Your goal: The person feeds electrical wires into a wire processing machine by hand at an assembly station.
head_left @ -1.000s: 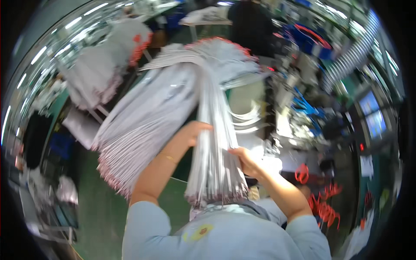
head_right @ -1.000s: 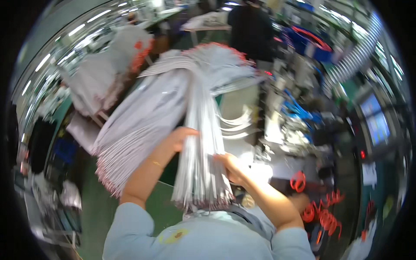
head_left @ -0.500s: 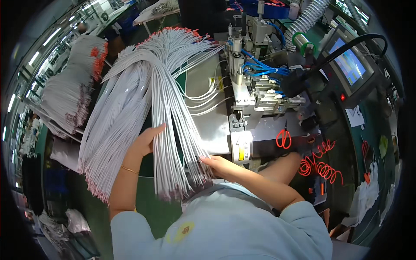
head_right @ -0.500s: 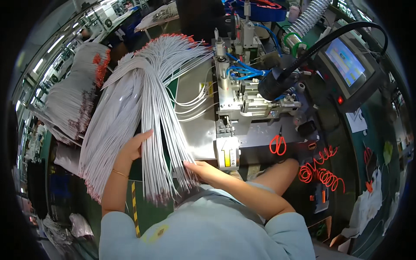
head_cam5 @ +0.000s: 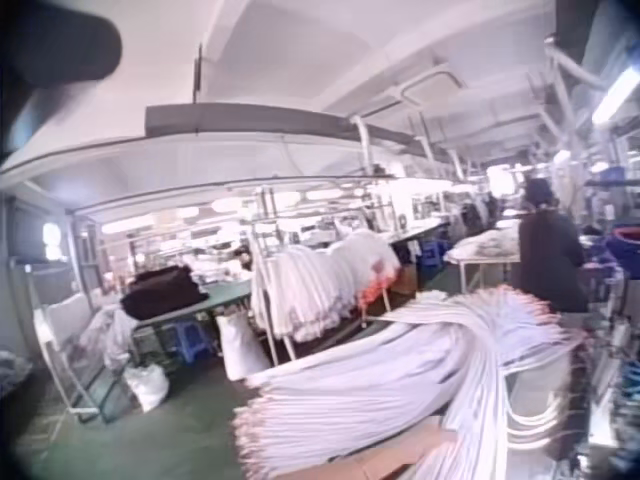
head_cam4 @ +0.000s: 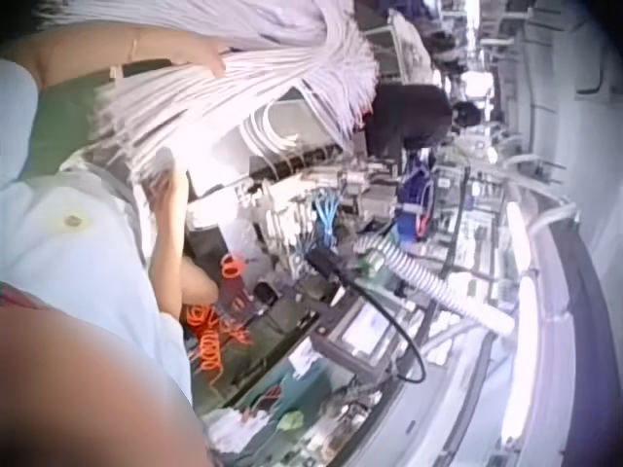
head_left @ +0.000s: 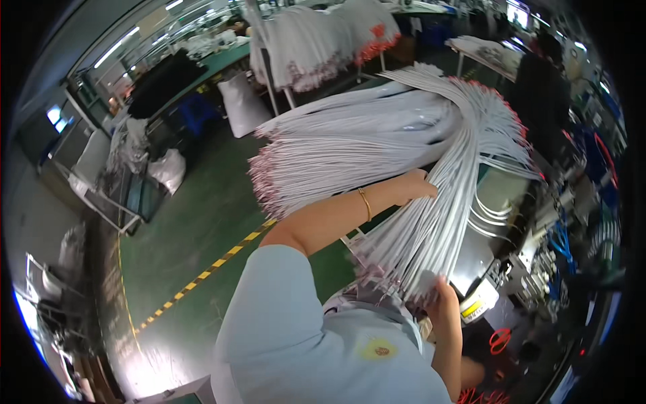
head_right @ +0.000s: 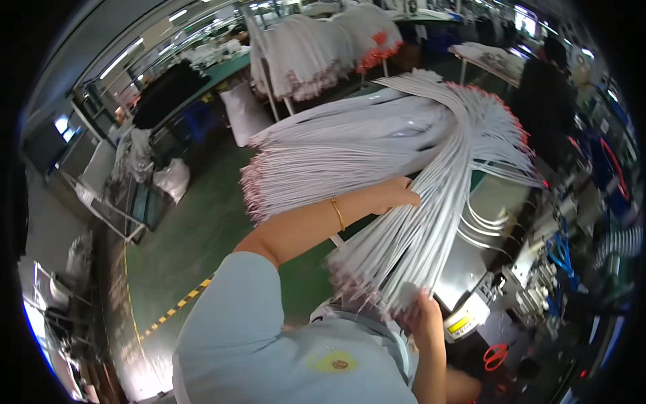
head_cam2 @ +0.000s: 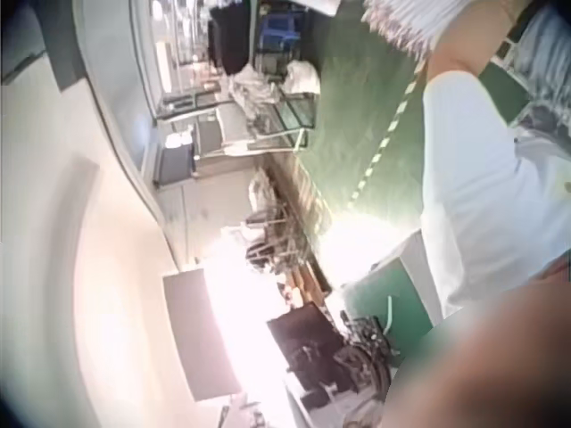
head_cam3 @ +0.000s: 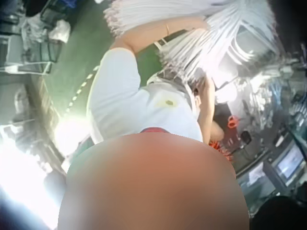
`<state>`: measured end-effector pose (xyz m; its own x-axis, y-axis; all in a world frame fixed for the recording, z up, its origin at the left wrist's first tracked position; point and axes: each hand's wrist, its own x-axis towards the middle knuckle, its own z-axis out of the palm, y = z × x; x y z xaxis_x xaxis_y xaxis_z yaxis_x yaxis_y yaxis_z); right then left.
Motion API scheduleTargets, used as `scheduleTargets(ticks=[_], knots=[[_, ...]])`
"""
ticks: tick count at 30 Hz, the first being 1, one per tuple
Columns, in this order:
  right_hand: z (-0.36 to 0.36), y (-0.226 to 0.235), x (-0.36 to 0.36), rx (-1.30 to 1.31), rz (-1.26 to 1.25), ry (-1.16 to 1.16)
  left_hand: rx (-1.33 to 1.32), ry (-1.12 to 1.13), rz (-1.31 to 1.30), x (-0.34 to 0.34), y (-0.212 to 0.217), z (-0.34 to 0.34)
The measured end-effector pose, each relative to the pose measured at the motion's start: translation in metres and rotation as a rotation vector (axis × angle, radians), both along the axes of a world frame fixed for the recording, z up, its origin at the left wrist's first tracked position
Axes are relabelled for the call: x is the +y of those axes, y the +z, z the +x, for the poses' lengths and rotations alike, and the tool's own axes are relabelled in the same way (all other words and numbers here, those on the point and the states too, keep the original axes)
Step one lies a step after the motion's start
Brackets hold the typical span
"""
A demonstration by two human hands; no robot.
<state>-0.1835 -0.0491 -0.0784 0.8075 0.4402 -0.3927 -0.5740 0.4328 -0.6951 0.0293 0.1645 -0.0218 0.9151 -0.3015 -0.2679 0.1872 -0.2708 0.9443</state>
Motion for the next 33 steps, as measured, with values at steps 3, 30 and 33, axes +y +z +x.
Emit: scheduleTargets(ticks=[3, 30, 33], knots=[[-0.005, -0.004, 0.002, 0.034, 0.029, -0.044, -0.063, 0.070, 0.140, 0.023, -0.007, -0.009], [-0.108, 0.030, -0.099, 0.021, -0.201, -0.106, -1.243, -1.017, 0.645, -0.064, 0.011, -0.037], [-0.090, 0.062, -0.094, -0.116, -0.328, -0.035, -1.086, -1.071, 0.691, -0.070, 0.011, -0.041]])
